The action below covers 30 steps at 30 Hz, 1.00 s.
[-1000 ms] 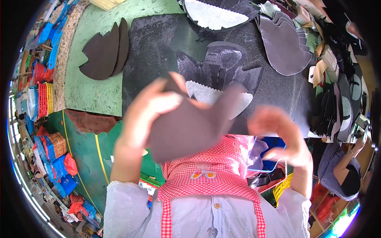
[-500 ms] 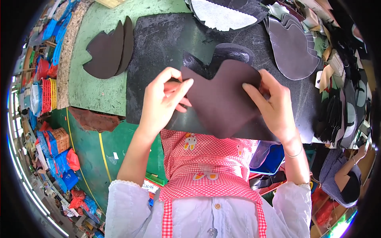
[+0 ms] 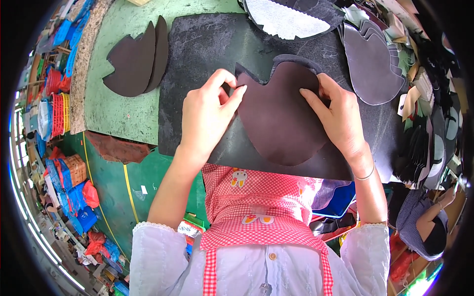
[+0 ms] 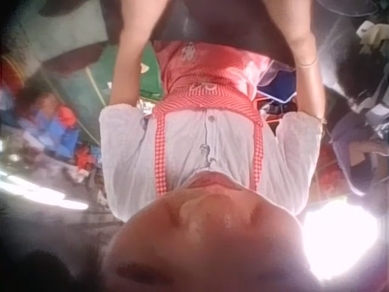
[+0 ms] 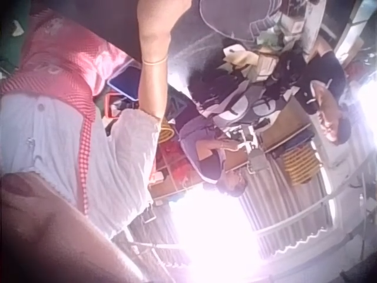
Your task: Organizing and stacking cut shoe upper components.
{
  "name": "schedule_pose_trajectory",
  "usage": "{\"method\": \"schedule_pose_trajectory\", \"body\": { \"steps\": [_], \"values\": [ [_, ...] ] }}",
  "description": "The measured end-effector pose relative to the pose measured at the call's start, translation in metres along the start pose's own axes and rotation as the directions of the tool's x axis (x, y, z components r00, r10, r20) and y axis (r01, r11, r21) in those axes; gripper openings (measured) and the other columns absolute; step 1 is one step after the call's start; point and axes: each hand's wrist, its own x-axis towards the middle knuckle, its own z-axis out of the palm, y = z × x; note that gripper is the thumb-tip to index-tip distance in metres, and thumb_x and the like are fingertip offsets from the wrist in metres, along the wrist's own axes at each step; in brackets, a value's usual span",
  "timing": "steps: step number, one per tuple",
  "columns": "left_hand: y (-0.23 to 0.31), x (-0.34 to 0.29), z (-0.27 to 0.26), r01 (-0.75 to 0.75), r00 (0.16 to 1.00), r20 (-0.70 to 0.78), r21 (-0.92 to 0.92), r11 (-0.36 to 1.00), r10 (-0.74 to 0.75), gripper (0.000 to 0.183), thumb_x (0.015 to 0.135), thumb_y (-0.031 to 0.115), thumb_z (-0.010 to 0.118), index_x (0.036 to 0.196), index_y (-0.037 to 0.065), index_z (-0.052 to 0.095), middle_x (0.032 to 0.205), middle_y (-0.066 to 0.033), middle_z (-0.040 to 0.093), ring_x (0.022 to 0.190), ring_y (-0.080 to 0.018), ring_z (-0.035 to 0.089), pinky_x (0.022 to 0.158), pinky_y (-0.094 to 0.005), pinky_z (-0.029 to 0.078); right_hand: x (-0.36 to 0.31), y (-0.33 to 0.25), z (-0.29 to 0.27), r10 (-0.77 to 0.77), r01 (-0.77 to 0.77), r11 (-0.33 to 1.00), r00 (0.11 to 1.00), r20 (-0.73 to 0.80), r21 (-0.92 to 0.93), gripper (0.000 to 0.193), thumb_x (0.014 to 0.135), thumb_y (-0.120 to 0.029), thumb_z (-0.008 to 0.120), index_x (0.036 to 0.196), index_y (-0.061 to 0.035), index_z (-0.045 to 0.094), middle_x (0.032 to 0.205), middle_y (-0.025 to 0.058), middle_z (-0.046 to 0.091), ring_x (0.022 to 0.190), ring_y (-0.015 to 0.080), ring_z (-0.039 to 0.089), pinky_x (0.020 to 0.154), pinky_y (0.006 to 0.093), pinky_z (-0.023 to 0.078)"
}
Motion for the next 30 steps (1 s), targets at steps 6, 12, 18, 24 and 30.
{"method": "schedule_pose_trajectory", "body": {
  "steps": [6, 12, 18, 24, 30],
  "values": [
    [0.01, -0.028, 0.065, -0.679, 0.721, 0.096, 0.297, 0.671, 0.687, 0.052, 0.084, 0.033, 0.074, 0.127, 0.009, 0.057, 0.119, -0.0155, 0.058, 0.11, -0.0323, 0.057, 0.097, -0.044, 0.044, -0.002, 0.007, -0.003, 0.006, -0.005, 1.0, 0.999, 0.032, -0.03, 0.022, 0.089, -0.019, 0.072, 0.098, -0.0017, 0.06, 0.075, 0.0147, 0.064, 0.067, 0.0341, 0.067, 0.061, 0.0381, 0.052],
    [0.007, -0.041, 0.076, -0.788, 0.616, 0.507, 0.395, 0.472, 0.603, 0.079, 0.081, 0.059, 0.066, 0.15, 0.027, 0.044, 0.163, -0.0096, 0.025, 0.148, -0.0481, 0.016, 0.115, -0.0696, 0.017, -0.028, 0.037, -0.029, 0.275, -0.254, 0.912, 0.961, -0.022, 0.322, 0.028, 0.078, -0.005, 0.079, 0.102, -0.003, 0.063, 0.07, 0.0019, 0.053, 0.06, 0.0091, 0.05, 0.06, 0.025, 0.047],
    [-0.001, -0.014, 0.058, -0.949, 0.303, 0.615, 0.127, 0.288, 0.728, 0.052, 0.088, 0.04, 0.064, 0.135, 0.018, 0.061, 0.145, -0.0106, 0.053, 0.143, -0.028, 0.04, 0.119, -0.0534, 0.028, -0.046, 0.035, -0.018, 0.013, -0.006, 1.0, 0.959, -0.282, 0.026, 0.03, 0.077, -0.007, 0.079, 0.102, -0.0037, 0.062, 0.09, 0.0053, 0.06, 0.078, 0.0192, 0.058, 0.074, 0.0336, 0.05],
    [0.0, 0.009, 0.05, -0.742, 0.644, 0.438, 0.557, 0.374, 0.627, 0.08, 0.093, 0.041, 0.057, 0.154, -0.003, 0.027, 0.161, -0.0186, 0.026, 0.152, -0.0302, 0.021, 0.123, -0.0503, 0.013, -0.079, 0.014, 0.002, -0.28, 0.305, 0.914, 0.951, 0.129, -0.266, 0.096, 0.08, -0.058, 0.067, 0.152, -0.0023, 0.034, 0.157, 0.019, 0.034, 0.148, 0.0335, 0.028, 0.122, 0.0519, 0.018],
    [-0.012, 0.013, 0.048, -0.667, 0.686, 0.225, 0.574, 0.475, 0.691, 0.088, 0.093, 0.042, 0.062, 0.155, -0.004, 0.019, 0.154, -0.0283, 0.032, 0.145, -0.0416, 0.03, 0.119, -0.0537, 0.022, -0.087, 0.01, 0.008, -0.384, 0.413, 0.902, 0.901, 0.203, -0.126, 0.102, 0.074, -0.045, 0.078, 0.151, 0.0024, 0.031, 0.159, 0.0219, 0.03, 0.148, 0.037, 0.027, 0.123, 0.0539, 0.016]
  ]
}}
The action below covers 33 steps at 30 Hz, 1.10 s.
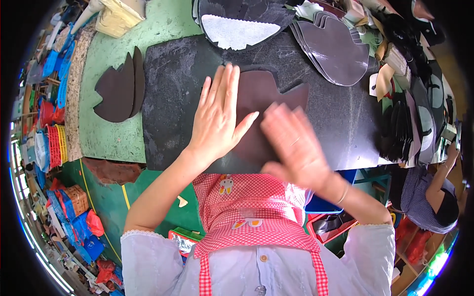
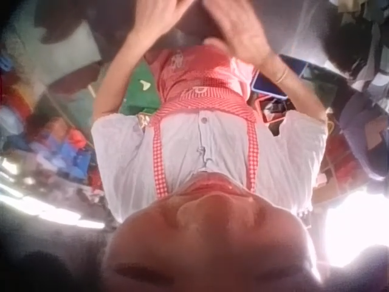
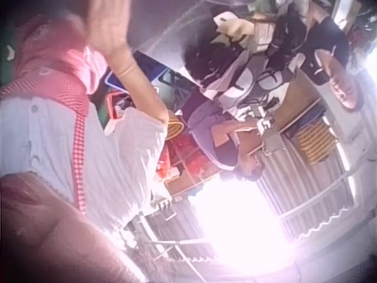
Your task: Organizing and stacking cut shoe upper components.
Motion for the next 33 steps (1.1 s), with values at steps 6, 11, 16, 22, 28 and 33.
{"method": "schedule_pose_trajectory", "body": {
  "steps": [6, 11, 16, 22, 28, 33],
  "values": [
    [0.008, 0.021, -0.015, 0.053, 0.993, -0.097, -0.136, 0.989, -0.066, 0.08, 0.086, 0.029, 0.076, 0.152, 0.009, 0.035, 0.138, -0.017, 0.054, 0.128, -0.0345, 0.052, 0.109, -0.0459, 0.039, 0.001, -0.032, 0.013, -0.152, 0.137, 0.979, 0.984, 0.093, 0.151, 0.089, 0.082, -0.045, 0.07, 0.149, 0.0028, 0.036, 0.159, 0.0155, 0.033, 0.15, 0.0281, 0.026, 0.125, 0.0466, 0.018],
    [-0.067, 0.006, -0.072, 0.202, 0.738, -0.513, -0.453, 0.868, -0.439, 0.053, 0.091, 0.02, 0.073, 0.137, 0.004, 0.054, 0.131, -0.0145, 0.062, 0.12, -0.0315, 0.059, 0.105, -0.0407, 0.045, -0.02, 0.026, -0.02, -0.272, 0.303, 0.933, 0.948, -0.168, 0.196, 0.042, 0.074, -0.013, 0.072, 0.115, -0.0073, 0.068, 0.133, 0.0113, 0.062, 0.127, 0.031, 0.057, 0.109, 0.0452, 0.044],
    [-0.13, 0.019, -0.096, 0.224, 0.874, -0.468, 0.148, 0.963, -0.131, 0.076, 0.08, 0.027, 0.082, 0.143, 0.005, 0.046, 0.148, -0.0216, 0.042, 0.138, -0.039, 0.04, 0.116, -0.0469, 0.032, -0.009, 0.112, -0.068, 0.122, -0.394, 0.846, 0.8, -0.588, -0.36, 0.034, 0.075, -0.006, 0.076, 0.108, -0.0095, 0.068, 0.116, 0.0042, 0.065, 0.111, 0.0269, 0.057, 0.097, 0.0418, 0.042],
    [-0.064, 0.104, -0.015, -0.218, 0.971, -0.122, -0.122, 0.968, 0.204, 0.045, 0.091, 0.02, 0.07, 0.134, 0.013, 0.061, 0.14, -0.015, 0.057, 0.137, -0.0305, 0.047, 0.116, -0.0435, 0.033, 0.015, 0.097, -0.059, 0.295, -0.274, 0.955, 0.867, -0.402, 0.11, 0.011, 0.078, -0.009, 0.078, 0.086, -0.0058, 0.073, 0.083, 0.0032, 0.068, 0.082, 0.0214, 0.062, 0.077, 0.0322, 0.049],
    [-0.032, 0.084, -0.06, -0.246, 0.929, -0.315, -0.134, 0.96, 0.194, 0.022, 0.09, 0.017, 0.068, 0.111, 0.014, 0.074, 0.1, -0.0095, 0.073, 0.094, -0.0225, 0.07, 0.082, -0.0353, 0.056, -0.004, 0.127, -0.053, 0.524, -0.326, 0.806, 0.782, -0.338, 0.495, 0.015, 0.09, -0.011, 0.073, 0.099, -0.0004, 0.073, 0.093, 0.0055, 0.072, 0.09, 0.0133, 0.063, 0.081, 0.0264, 0.049],
    [0.037, 0.003, -0.059, -0.259, 0.939, 0.12, -0.365, 0.894, 0.321, 0.021, 0.081, 0.019, 0.077, 0.101, 0.011, 0.074, 0.106, -0.0068, 0.07, 0.09, -0.0263, 0.066, 0.083, -0.0342, 0.052, 0.002, 0.127, -0.065, 0.67, -0.331, 0.681, 0.64, -0.375, 0.653, 0.017, 0.089, -0.01, 0.074, 0.104, -0.0008, 0.076, 0.091, 0.0016, 0.073, 0.08, 0.0051, 0.06, 0.074, 0.0212, 0.049]
  ]
}}
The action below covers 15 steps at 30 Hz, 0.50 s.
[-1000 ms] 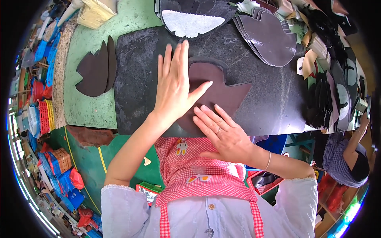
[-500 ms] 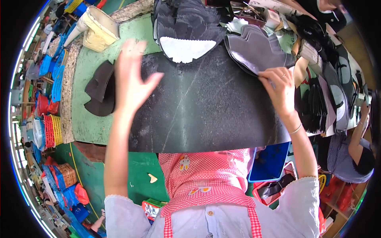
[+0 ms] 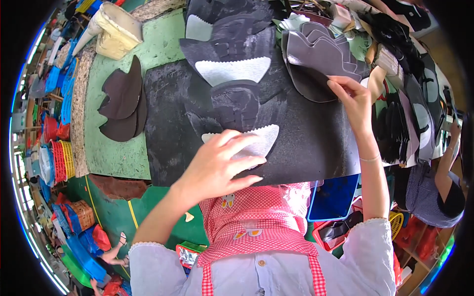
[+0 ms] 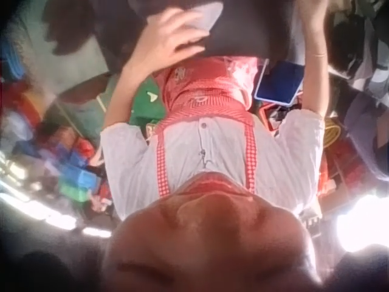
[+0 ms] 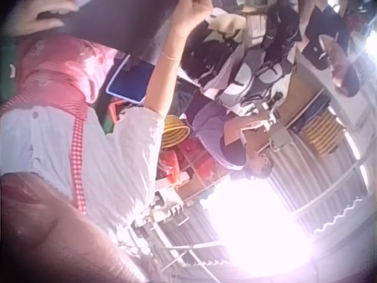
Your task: Organizing and stacking cut shoe upper components.
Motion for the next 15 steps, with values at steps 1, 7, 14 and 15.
{"method": "schedule_pose_trajectory", "body": {
  "steps": [1, 7, 14, 15],
  "values": [
    [0.002, -0.002, 0.006, 0.044, 0.998, -0.049, -0.088, 0.995, -0.048, 0.016, 0.086, 0.017, 0.072, 0.096, 0.006, 0.069, 0.1, -0.0064, 0.066, 0.089, -0.022, 0.063, 0.083, -0.0321, 0.05, -0.008, -0.02, 0.006, -0.119, 0.114, 0.982, 0.993, -0.025, -0.15, 0.017, 0.087, -0.007, 0.076, 0.102, -0.0015, 0.076, 0.091, 0.001, 0.073, 0.079, 0.0056, 0.06, 0.074, 0.0213, 0.049],
    [0.017, 0.02, 0.034, 0.342, 0.908, -0.007, -0.564, 0.752, -0.419, 0.016, 0.098, 0.01, 0.06, 0.088, -0.002, 0.054, 0.083, -0.0079, 0.056, 0.07, -0.0154, 0.058, 0.066, -0.0301, 0.047, -0.081, -0.08, 0.057, -0.184, 0.193, 0.981, 0.925, 0.333, 0.005, 0.013, 0.086, -0.004, 0.072, 0.098, -0.0025, 0.075, 0.089, 0.0093, 0.072, 0.081, 0.0202, 0.066, 0.078, 0.0314, 0.051],
    [0.024, 0.02, 0.037, 0.313, 0.914, -0.097, -0.445, 0.839, -0.393, 0.012, 0.097, 0.006, 0.06, 0.089, -0.002, 0.054, 0.079, -0.0087, 0.051, 0.062, -0.0194, 0.056, 0.058, -0.0303, 0.045, -0.102, -0.082, 0.051, -0.072, 0.026, 0.991, 0.933, 0.353, 0.132, 0.021, 0.09, -0.001, 0.066, 0.11, -0.0008, 0.073, 0.096, 0.0116, 0.071, 0.085, 0.0189, 0.067, 0.079, 0.0308, 0.052],
    [0.025, 0.02, 0.038, 0.309, 0.913, -0.102, -0.459, 0.833, -0.395, 0.011, 0.096, 0.004, 0.06, 0.09, -0.001, 0.054, 0.08, -0.0089, 0.05, 0.063, -0.0205, 0.055, 0.058, -0.0306, 0.045, -0.102, -0.082, 0.051, -0.07, 0.025, 0.991, 0.933, 0.354, 0.13, 0.021, 0.09, -0.001, 0.066, 0.11, -0.0008, 0.073, 0.096, 0.0116, 0.071, 0.085, 0.0189, 0.067, 0.079, 0.0308, 0.052]
  ]
}}
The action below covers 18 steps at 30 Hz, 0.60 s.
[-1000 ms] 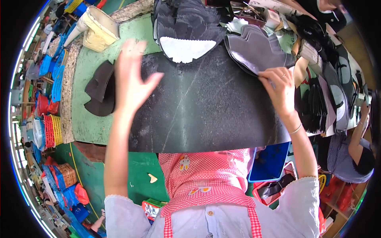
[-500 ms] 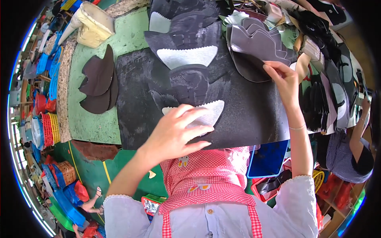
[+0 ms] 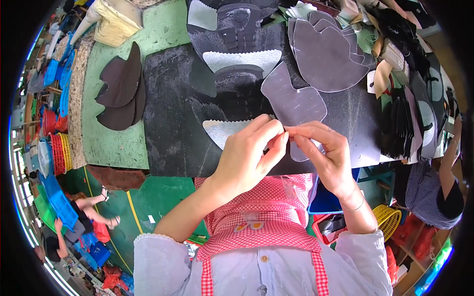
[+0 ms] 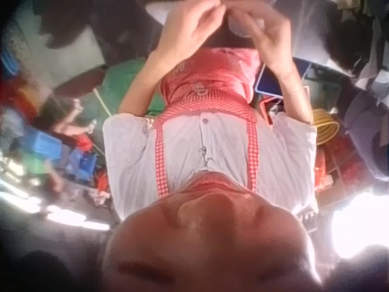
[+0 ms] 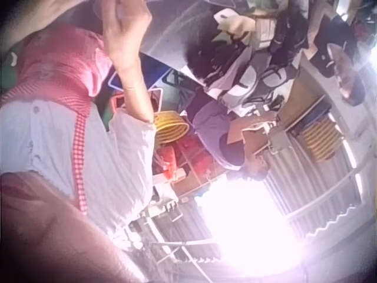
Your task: Organizing and stacking cut shoe upper components.
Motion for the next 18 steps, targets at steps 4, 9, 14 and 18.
{"method": "schedule_pose_trajectory", "body": {
  "steps": [4, 9, 14, 18],
  "values": [
    [0.001, -0.002, 0.005, -0.015, 1.0, -0.007, -0.04, 0.999, 0.014, 0.009, 0.096, 0.003, 0.058, 0.09, -0.001, 0.053, 0.082, -0.0094, 0.05, 0.065, -0.021, 0.055, 0.059, -0.0305, 0.045, -0.002, 0.001, 0.001, 0.035, -0.035, 0.999, 0.999, -0.036, 0.0, 0.021, 0.088, 0.0, 0.068, 0.108, -0.0014, 0.075, 0.093, 0.0096, 0.073, 0.081, 0.0139, 0.066, 0.076, 0.0276, 0.053],
    [0.001, -0.005, 0.009, 0.007, 1.0, 0.01, -0.036, 0.999, -0.007, 0.007, 0.096, 0.004, 0.056, 0.092, 0.001, 0.052, 0.085, -0.0107, 0.051, 0.069, -0.0236, 0.056, 0.061, -0.0332, 0.046, -0.003, 0.002, 0.002, 0.061, -0.063, 0.998, 0.994, -0.085, -0.021, 0.019, 0.086, 0.001, 0.069, 0.103, -0.0012, 0.076, 0.088, 0.0093, 0.074, 0.078, 0.0131, 0.068, 0.075, 0.0264, 0.055],
    [0.004, -0.006, 0.012, -0.011, 1.0, 0.025, 0.072, 0.997, 0.01, 0.007, 0.097, 0.005, 0.055, 0.093, 0.001, 0.052, 0.086, -0.0117, 0.051, 0.069, -0.0259, 0.057, 0.062, -0.035, 0.046, -0.003, -0.004, 0.002, -0.013, -0.002, 0.988, 0.995, -0.098, -0.153, 0.017, 0.086, 0.002, 0.069, 0.102, 0.0001, 0.075, 0.088, 0.0098, 0.075, 0.079, 0.0137, 0.072, 0.075, 0.026, 0.057],
    [0.001, -0.007, 0.015, 0.019, 0.999, 0.03, -0.025, 1.0, -0.018, 0.007, 0.097, 0.005, 0.055, 0.093, 0.0, 0.052, 0.086, -0.0113, 0.051, 0.068, -0.0248, 0.056, 0.061, -0.0344, 0.046, -0.004, 0.002, 0.001, 0.045, -0.051, 0.996, 0.996, -0.083, -0.077, 0.015, 0.086, 0.001, 0.07, 0.101, 0.0008, 0.075, 0.087, 0.0091, 0.075, 0.079, 0.0136, 0.073, 0.075, 0.025, 0.058]
  ]
}}
